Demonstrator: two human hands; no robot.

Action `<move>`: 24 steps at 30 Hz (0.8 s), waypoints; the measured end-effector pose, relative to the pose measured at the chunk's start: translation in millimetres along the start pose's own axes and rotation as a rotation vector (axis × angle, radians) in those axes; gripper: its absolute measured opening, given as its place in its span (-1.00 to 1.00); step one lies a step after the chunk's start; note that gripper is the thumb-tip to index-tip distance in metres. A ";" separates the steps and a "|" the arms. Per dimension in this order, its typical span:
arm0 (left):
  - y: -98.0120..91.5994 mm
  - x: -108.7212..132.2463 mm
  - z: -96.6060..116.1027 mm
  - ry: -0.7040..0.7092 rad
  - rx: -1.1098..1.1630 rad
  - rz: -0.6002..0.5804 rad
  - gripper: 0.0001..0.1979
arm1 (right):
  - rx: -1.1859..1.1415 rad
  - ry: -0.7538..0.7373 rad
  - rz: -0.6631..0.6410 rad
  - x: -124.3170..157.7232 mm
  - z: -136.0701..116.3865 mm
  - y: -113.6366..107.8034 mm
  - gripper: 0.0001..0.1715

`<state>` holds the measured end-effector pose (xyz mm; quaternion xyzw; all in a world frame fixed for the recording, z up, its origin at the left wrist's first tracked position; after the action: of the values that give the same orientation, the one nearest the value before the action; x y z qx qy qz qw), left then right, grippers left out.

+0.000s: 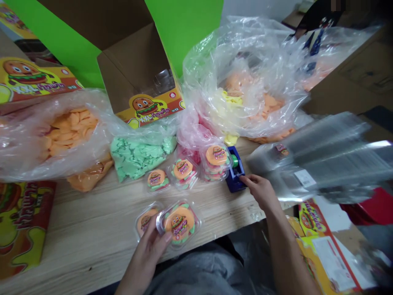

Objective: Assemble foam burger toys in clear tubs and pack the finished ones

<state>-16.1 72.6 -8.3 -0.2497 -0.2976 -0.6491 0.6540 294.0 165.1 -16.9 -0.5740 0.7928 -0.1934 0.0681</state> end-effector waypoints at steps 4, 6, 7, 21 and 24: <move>-1.3 -1.9 2.6 0.016 -0.019 -0.037 -0.44 | -0.187 0.075 0.003 2.4 4.4 -2.4 -0.70; -1.0 -2.1 3.2 0.013 -0.018 -0.027 -0.45 | -0.267 0.095 0.014 3.8 4.4 -2.8 -0.71; -0.6 -1.7 3.2 0.007 -0.014 -0.019 -0.44 | -0.307 0.102 0.018 4.9 3.8 -3.0 -0.71; 4.6 -2.4 -1.4 -0.058 0.007 -0.018 -0.42 | -0.537 -0.047 0.021 61.7 34.0 -8.3 -0.73; 6.2 -4.0 -0.9 -0.059 0.010 0.029 -0.41 | -0.454 -0.064 0.060 64.8 50.3 -2.5 -0.76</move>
<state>-9.8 74.9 -11.4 -0.2697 -0.3162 -0.6305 0.6556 291.3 92.3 -54.6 -0.5566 0.8301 0.0104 -0.0317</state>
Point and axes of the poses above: each hand's wrist, its own x-axis away from the middle knuckle, its own y-axis out of the palm, z = x × y, the point moved 2 cm from there along -x, towards the middle knuckle, and after that the axes turned 14 degrees about -y, right-handed, at the moved point
